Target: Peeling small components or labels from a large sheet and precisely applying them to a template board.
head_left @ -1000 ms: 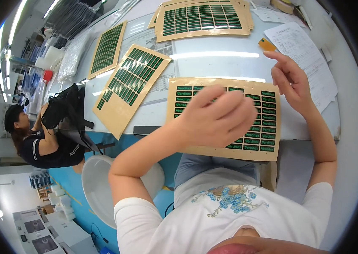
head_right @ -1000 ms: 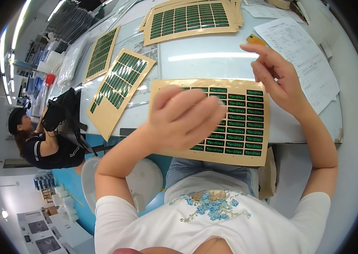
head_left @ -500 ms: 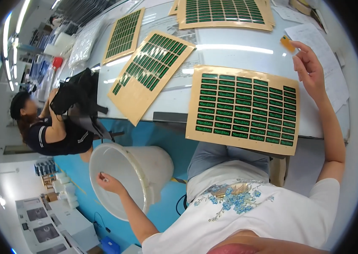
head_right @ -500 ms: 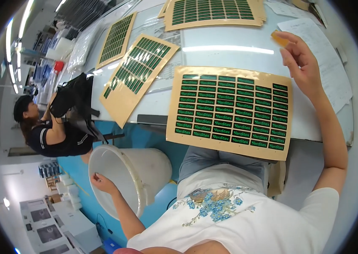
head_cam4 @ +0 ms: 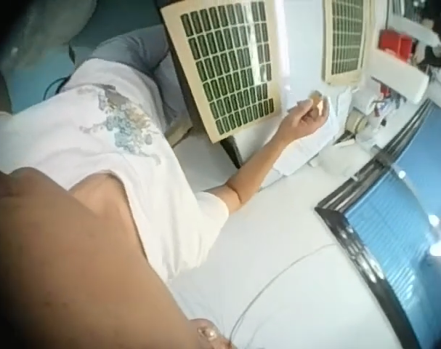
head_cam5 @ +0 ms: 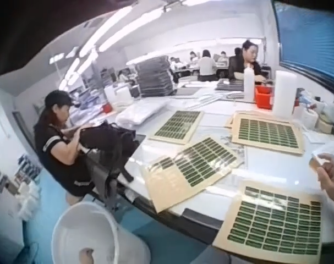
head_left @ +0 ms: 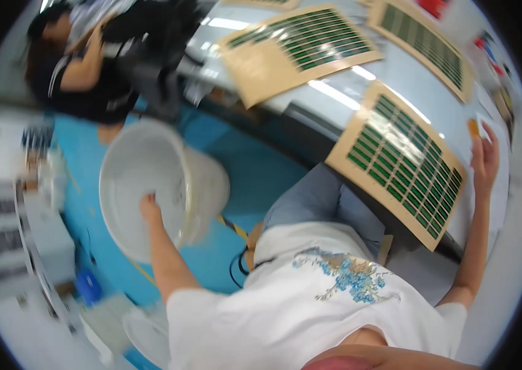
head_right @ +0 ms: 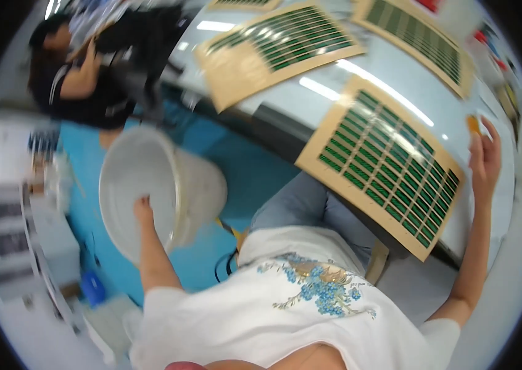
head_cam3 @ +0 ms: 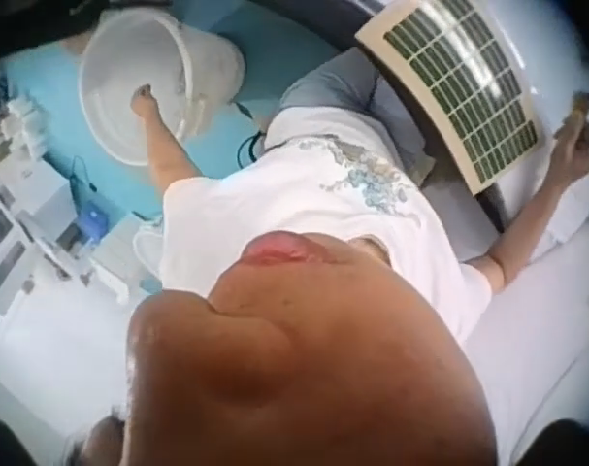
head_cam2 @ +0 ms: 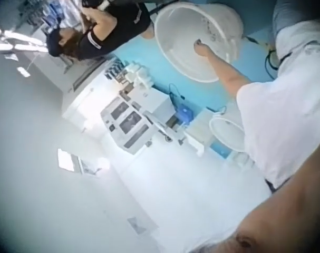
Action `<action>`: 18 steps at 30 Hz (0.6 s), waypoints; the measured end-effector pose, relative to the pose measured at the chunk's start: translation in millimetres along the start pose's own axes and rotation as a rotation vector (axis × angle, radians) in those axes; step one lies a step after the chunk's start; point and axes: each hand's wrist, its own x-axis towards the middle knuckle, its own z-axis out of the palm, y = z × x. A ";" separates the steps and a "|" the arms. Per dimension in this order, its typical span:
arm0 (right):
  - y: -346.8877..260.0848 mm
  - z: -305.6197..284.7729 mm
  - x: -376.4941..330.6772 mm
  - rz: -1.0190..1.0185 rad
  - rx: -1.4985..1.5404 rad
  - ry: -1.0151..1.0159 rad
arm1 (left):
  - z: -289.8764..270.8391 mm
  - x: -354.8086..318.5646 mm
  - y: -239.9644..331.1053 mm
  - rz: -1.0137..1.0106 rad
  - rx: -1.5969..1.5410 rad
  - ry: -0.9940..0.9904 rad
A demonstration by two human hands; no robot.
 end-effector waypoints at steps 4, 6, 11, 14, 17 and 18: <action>4.8 9.3 8.0 -0.030 -0.032 -0.052 | -18.6 13.7 24.8 -0.257 -0.105 -0.094; 7.6 4.7 9.2 -0.029 -0.011 -0.057 | -21.6 18.4 28.5 -0.308 -0.118 -0.157; -6.2 17.0 19.3 -0.051 0.001 -0.076 | -43.1 21.4 60.3 -0.259 -0.255 0.004; -18.2 17.3 25.7 -0.080 -0.038 -0.137 | -78.4 44.8 143.2 -0.195 -0.459 0.233; -47.4 52.0 41.0 -0.102 -0.127 -0.209 | -126.9 50.8 222.0 -0.074 -0.818 0.224; -49.8 62.3 49.2 -0.125 -0.089 -0.243 | -146.1 49.3 253.4 -0.032 -0.908 0.197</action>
